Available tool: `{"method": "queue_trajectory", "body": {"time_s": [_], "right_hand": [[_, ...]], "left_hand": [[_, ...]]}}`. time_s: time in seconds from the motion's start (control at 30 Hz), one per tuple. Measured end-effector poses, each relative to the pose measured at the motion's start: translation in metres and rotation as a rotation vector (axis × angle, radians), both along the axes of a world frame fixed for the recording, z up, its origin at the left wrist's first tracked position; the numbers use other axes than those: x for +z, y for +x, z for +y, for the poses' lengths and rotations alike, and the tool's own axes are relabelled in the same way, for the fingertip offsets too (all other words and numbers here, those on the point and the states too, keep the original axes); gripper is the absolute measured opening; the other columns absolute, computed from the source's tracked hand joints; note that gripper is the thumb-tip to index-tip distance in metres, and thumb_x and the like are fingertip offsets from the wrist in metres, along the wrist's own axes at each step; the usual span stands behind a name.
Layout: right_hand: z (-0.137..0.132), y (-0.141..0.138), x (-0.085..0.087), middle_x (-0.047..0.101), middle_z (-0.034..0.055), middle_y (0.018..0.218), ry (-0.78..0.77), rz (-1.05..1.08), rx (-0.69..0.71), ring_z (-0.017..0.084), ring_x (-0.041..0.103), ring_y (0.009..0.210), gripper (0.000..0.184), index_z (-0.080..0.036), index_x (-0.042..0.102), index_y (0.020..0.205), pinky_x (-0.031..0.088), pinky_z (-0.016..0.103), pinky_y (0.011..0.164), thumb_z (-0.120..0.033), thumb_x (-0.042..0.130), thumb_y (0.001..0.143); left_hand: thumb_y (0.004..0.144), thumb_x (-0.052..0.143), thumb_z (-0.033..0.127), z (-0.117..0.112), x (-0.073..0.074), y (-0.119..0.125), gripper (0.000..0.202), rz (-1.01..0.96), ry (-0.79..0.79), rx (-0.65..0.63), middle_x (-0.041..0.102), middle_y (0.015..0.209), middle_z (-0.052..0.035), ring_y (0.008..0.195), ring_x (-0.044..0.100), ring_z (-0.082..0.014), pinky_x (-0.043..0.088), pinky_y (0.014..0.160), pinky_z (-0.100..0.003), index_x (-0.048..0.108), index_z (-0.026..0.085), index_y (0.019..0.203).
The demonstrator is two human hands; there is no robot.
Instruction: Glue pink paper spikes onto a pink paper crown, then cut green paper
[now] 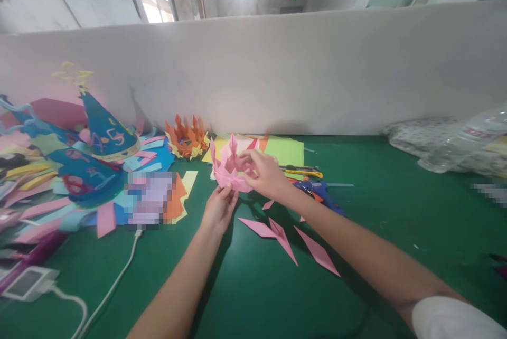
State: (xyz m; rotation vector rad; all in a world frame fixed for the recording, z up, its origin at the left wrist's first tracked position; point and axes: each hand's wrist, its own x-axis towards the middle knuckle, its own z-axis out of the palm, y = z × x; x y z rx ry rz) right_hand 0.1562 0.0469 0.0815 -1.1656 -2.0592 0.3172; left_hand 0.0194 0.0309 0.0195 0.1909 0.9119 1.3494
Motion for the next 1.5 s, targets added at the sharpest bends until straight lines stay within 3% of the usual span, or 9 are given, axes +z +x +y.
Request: {"method": "queue_trajectory", "body": {"time_s": [0.27,0.6,0.73,0.83,0.9,1.0,1.1,1.23,1.5], "right_hand": [[-0.028,0.039,0.013,0.064,0.0037,0.092,-0.010,-0.025,-0.039,0.019,0.058,0.087,0.018,-0.020,0.056,0.090,0.043,0.032,0.080,-0.014,0.051,0.074],[-0.075,0.118,-0.008,0.066,0.0022,0.086,-0.276,-0.131,-0.332,0.017,0.060,0.071,0.013,-0.023,0.060,0.082,0.046,0.028,0.063,-0.029,0.048,0.080],[-0.085,0.144,-0.018,0.067,0.0032,0.085,-0.331,-0.098,-0.429,0.019,0.061,0.071,0.017,-0.023,0.059,0.081,0.046,0.029,0.062,-0.036,0.049,0.079],[-0.092,0.153,-0.022,0.067,0.0026,0.083,-0.364,-0.074,-0.472,0.020,0.061,0.071,0.019,-0.024,0.060,0.082,0.046,0.029,0.060,-0.039,0.050,0.078],[-0.095,0.156,-0.023,0.067,0.0018,0.082,-0.378,-0.059,-0.487,0.019,0.062,0.071,0.019,-0.024,0.060,0.082,0.046,0.029,0.060,-0.040,0.050,0.078],[-0.098,0.159,-0.022,0.067,0.0015,0.080,-0.382,-0.049,-0.512,0.019,0.062,0.069,0.019,-0.025,0.060,0.081,0.045,0.028,0.058,-0.041,0.050,0.077],[-0.097,0.163,-0.022,0.067,0.0017,0.079,-0.381,-0.051,-0.530,0.019,0.062,0.067,0.020,-0.025,0.060,0.080,0.045,0.028,0.057,-0.042,0.050,0.077],[-0.096,0.169,-0.025,0.067,0.0015,0.080,-0.394,-0.044,-0.549,0.019,0.062,0.068,0.021,-0.024,0.059,0.082,0.046,0.028,0.058,-0.042,0.051,0.076],[-0.090,0.184,-0.036,0.067,0.0035,0.081,-0.405,-0.058,-0.573,0.020,0.062,0.069,0.023,-0.023,0.059,0.083,0.046,0.029,0.058,-0.042,0.050,0.075]], "left_hand": [[0.077,0.050,-0.007,0.004,0.001,-0.006,0.020,-0.021,0.003,0.102,0.061,0.071,-0.0018,0.064,0.061,-0.0052,0.052,0.073,-0.015,0.055,0.012,0.072],[0.075,0.044,-0.007,-0.001,0.013,-0.012,0.029,0.077,-0.031,0.245,0.061,0.083,-0.0014,0.077,0.063,-0.0053,0.050,0.082,-0.018,0.057,0.016,0.085],[0.071,0.045,-0.008,-0.004,0.013,-0.021,0.028,0.214,0.008,0.116,0.065,0.092,-0.0080,0.084,0.062,-0.0090,0.048,0.082,-0.016,0.063,0.012,0.081],[0.070,0.051,-0.001,-0.015,0.008,-0.033,0.025,0.393,0.071,-0.098,0.065,0.097,-0.0099,0.090,0.062,-0.0135,0.047,0.084,-0.022,0.065,0.012,0.086],[0.071,0.059,0.010,-0.024,0.003,-0.043,0.024,0.705,0.135,-0.228,0.065,0.093,-0.0086,0.088,0.062,-0.0169,0.047,0.083,-0.029,0.065,0.016,0.094],[0.069,0.065,0.028,-0.035,-0.004,-0.054,0.025,1.372,0.381,-0.242,0.060,0.097,-0.0079,0.085,0.058,-0.0210,0.046,0.083,-0.037,0.065,0.019,0.092],[0.070,0.064,0.037,-0.043,-0.010,-0.060,0.033,1.751,0.517,-0.291,0.056,0.098,-0.0094,0.091,0.054,-0.0256,0.043,0.085,-0.042,0.061,0.019,0.097],[0.074,0.059,0.033,-0.048,-0.014,-0.061,0.020,1.874,0.559,-0.393,0.054,0.090,-0.0076,0.084,0.055,-0.0242,0.044,0.080,-0.039,0.059,0.019,0.089],[0.079,0.054,0.034,-0.048,0.000,-0.055,0.015,1.782,0.516,-0.523,0.058,0.070,-0.0038,0.066,0.053,-0.0197,0.037,0.061,-0.029,0.058,0.020,0.073]]}}
